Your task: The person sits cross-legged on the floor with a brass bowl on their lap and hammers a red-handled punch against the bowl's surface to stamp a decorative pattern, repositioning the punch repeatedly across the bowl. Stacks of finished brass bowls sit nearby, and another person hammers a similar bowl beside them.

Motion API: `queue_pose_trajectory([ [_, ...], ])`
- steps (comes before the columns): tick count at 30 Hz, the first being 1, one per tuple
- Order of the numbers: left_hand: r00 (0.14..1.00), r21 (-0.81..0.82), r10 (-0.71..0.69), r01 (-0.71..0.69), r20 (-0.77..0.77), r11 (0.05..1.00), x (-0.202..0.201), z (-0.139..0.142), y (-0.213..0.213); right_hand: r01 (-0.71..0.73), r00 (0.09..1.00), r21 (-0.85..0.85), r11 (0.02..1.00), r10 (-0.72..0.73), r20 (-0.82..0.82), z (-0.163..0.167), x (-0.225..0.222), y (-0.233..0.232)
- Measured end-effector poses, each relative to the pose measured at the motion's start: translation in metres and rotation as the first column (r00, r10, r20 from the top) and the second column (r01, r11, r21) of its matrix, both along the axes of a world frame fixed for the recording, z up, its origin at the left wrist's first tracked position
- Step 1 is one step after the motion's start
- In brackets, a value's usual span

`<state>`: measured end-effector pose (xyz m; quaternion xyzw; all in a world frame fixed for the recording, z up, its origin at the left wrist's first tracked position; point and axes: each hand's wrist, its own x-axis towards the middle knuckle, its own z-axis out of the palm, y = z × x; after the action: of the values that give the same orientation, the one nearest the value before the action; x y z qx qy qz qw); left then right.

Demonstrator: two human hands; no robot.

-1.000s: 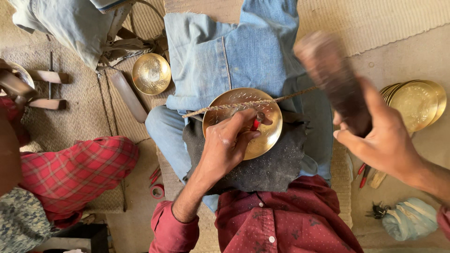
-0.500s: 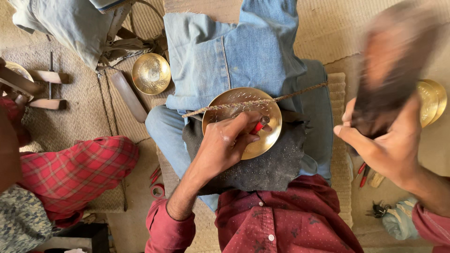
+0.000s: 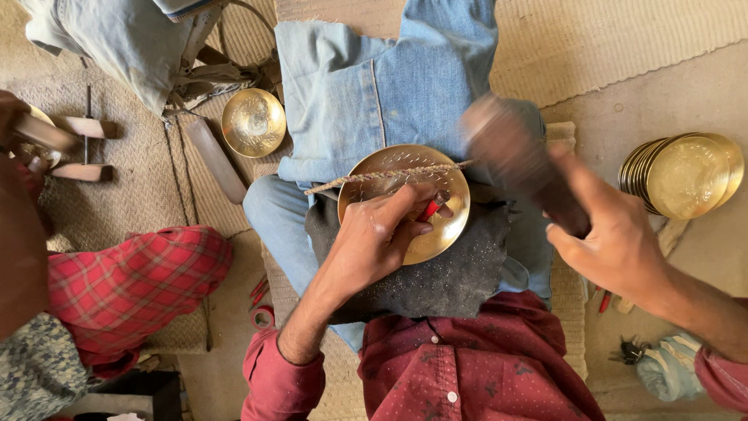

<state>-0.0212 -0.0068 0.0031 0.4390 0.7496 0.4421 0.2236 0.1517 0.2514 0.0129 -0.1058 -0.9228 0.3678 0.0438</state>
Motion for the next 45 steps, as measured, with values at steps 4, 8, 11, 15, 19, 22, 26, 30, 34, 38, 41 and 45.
queue_pose_trajectory([
  [4,0.999,0.085,-0.006,0.003,0.031,0.996,-0.001,0.002,0.001,-0.055,0.991,0.101,0.993,0.042,0.129,-0.003,0.004,0.006],
  [8,1.0,0.027,-0.008,0.007,0.015,1.0,-0.002,0.003,0.003,-0.022,0.99,0.056,0.998,0.014,0.143,-0.006,0.005,0.009],
  [11,1.0,0.068,-0.014,0.013,0.014,0.998,-0.001,0.006,0.002,-0.059,0.992,0.128,0.99,0.044,0.115,-0.005,0.006,0.011],
  [15,1.0,0.079,-0.026,0.025,0.012,0.997,-0.003,0.005,0.004,-0.049,0.995,0.048,0.998,0.044,0.095,-0.002,0.006,0.013],
  [19,0.999,-0.036,-0.04,0.04,-0.002,0.999,-0.003,0.002,0.005,-0.055,0.994,0.137,0.989,0.042,0.098,-0.001,0.004,0.013],
  [22,0.999,0.094,-0.033,0.031,0.02,0.995,-0.003,0.0,0.003,-0.106,0.987,0.193,0.975,0.08,0.139,0.0,0.003,0.012],
  [26,1.0,0.051,-0.011,0.011,-0.005,0.999,-0.002,-0.002,0.004,-0.042,0.988,0.243,0.969,0.004,0.155,0.002,0.003,0.008],
  [30,1.0,0.078,0.019,-0.019,-0.005,0.997,0.0,-0.003,0.004,0.144,0.986,-0.263,0.954,-0.162,-0.05,0.002,0.001,0.006],
  [34,0.999,0.166,0.052,-0.051,-0.005,0.985,0.002,-0.007,0.004,-0.113,0.99,0.257,0.96,0.087,0.108,-0.008,0.004,0.009],
  [38,0.952,0.295,0.259,-0.298,0.163,0.908,0.014,-0.013,0.007,0.113,0.957,-0.118,0.987,-0.14,-0.256,-0.044,0.024,-0.003],
  [41,0.901,0.301,0.346,-0.417,0.262,0.857,0.026,-0.017,0.014,0.195,0.9,-0.283,0.939,-0.286,-0.329,-0.088,0.032,-0.018],
  [45,0.842,0.228,0.456,-0.523,0.288,0.821,0.037,-0.024,0.022,0.233,0.936,-0.238,0.943,-0.284,-0.208,-0.112,0.034,-0.024],
])
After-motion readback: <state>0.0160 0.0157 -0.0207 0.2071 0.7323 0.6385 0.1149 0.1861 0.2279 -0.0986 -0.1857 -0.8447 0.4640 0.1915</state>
